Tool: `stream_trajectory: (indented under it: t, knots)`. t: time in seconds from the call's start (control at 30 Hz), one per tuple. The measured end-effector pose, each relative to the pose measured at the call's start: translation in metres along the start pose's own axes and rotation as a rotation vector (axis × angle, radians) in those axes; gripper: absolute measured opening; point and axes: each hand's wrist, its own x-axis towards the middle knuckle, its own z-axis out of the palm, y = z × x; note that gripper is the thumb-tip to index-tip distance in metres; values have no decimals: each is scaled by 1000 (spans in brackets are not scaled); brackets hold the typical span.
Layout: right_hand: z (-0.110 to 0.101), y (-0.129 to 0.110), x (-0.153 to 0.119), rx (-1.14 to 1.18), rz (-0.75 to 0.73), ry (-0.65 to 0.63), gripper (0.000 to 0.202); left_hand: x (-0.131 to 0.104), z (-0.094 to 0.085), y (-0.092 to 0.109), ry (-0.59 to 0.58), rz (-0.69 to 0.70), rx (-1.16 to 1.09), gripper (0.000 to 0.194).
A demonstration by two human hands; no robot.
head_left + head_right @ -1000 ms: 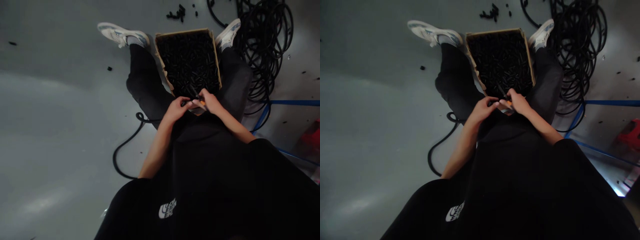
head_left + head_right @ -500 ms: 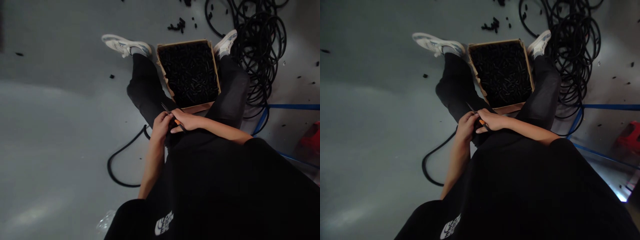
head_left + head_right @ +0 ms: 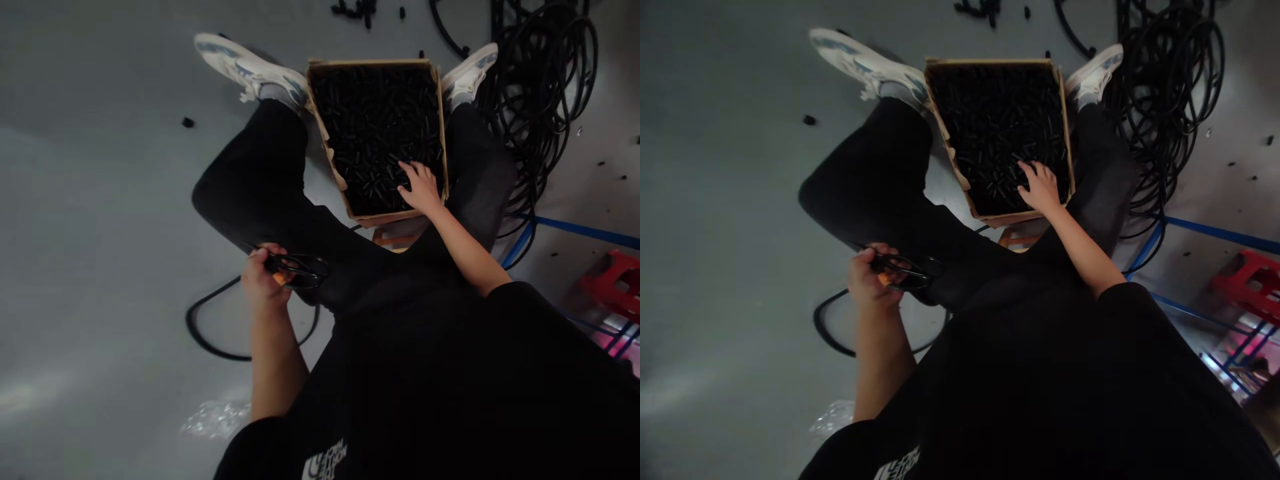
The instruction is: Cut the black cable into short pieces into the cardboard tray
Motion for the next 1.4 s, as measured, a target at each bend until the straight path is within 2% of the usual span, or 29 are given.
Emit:
stream_trajectory:
  t: [0.07, 0.13, 0.23, 0.33, 0.47, 0.63, 0.9, 1.1, 1.17, 1.23, 1.33, 1.4]
  knots:
    - [18, 15, 19, -130, 31, 28, 82, 6, 0, -1, 13, -58, -52, 9]
    - [39, 18, 32, -186, 43, 18, 86, 8, 4, -2, 63, -56, -61, 9]
    - [58, 11, 45, -224, 24, -28, 86, 7, 7, -3, 83, -62, -60, 11]
    - [65, 0, 53, -214, -50, -65, 85, 9, 3, -5, 6, -74, -72, 15]
    - [79, -8, 60, -146, -181, -62, 80, 17, -10, -11, -76, -67, -103, 18]
    - [112, -16, 63, -113, -241, -85, 78, 24, -21, -19, -128, -55, -136, 24]
    - [138, -43, 61, -68, -272, -163, 80, 22, -19, -19, -110, -7, -110, 25]
    - [168, -53, 69, -116, -333, -166, 81, 18, -14, -14, -97, 1, -111, 21]
    - [168, -55, 69, -126, -364, -164, 81, 16, -11, -11, -89, -2, -86, 23]
    - [156, -52, 65, -140, -390, -153, 82, 14, -8, -8, -77, 9, -56, 26]
    - [120, -37, 50, -205, -445, -157, 82, 10, -3, -3, -45, 30, -45, 22]
    - [94, -19, 39, -228, -506, -230, 82, 7, 0, -1, -56, 9, -50, 18]
